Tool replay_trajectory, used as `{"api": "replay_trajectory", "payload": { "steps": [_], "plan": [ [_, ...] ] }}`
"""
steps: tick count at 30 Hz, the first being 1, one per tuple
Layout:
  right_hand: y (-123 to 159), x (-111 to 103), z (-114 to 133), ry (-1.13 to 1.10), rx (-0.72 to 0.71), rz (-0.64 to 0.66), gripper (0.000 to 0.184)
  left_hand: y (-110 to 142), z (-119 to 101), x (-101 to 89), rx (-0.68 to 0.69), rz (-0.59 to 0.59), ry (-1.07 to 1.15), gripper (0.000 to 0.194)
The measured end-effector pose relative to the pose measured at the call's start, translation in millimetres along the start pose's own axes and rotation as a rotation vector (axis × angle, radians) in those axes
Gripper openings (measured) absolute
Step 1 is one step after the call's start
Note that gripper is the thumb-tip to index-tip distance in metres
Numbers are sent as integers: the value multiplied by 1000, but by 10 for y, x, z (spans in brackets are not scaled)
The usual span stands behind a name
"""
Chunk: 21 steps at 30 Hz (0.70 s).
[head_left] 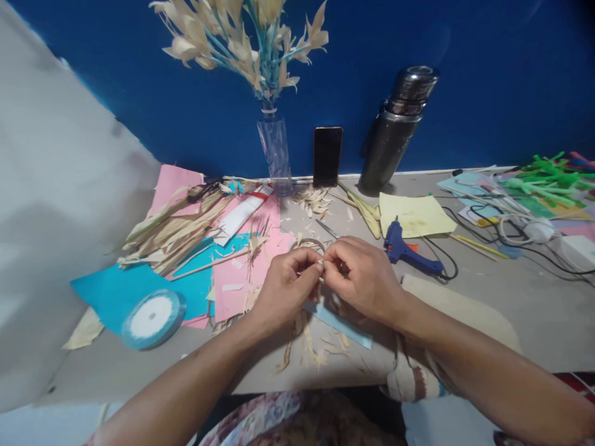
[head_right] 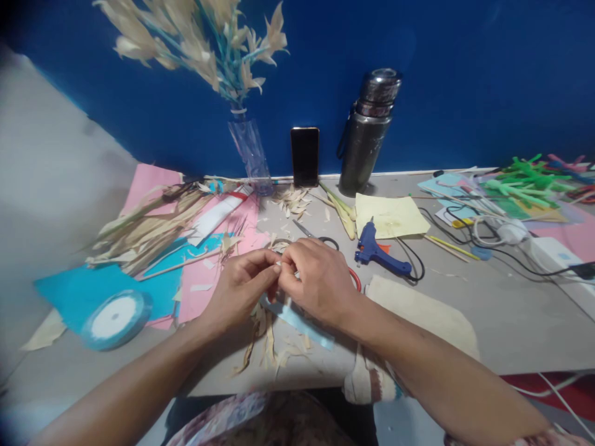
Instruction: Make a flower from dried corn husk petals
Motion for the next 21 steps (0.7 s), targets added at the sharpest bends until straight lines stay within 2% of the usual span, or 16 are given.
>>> {"api": "replay_trajectory", "payload": {
  "steps": [4,10,21],
  "plan": [
    [0,8,-12,38,-56,8,11,-3,-12,-5,7,-3,-31,13],
    [10,29,-9,74,-62,13,11,-13,-5,-23,5,-18,-56,13],
    [26,45,10,168,-136,-7,13,-23,47,-30,-81,-18,45,14]
  ]
}}
Point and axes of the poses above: each hand's wrist, its own y-axis away from the middle knuckle, its own x-axis out of the palm, z = x × y, the point moved 3 cm from there along -y, towards the middle knuckle, and after that the axes turned 5 degrees about x, right-handed, at the moved point
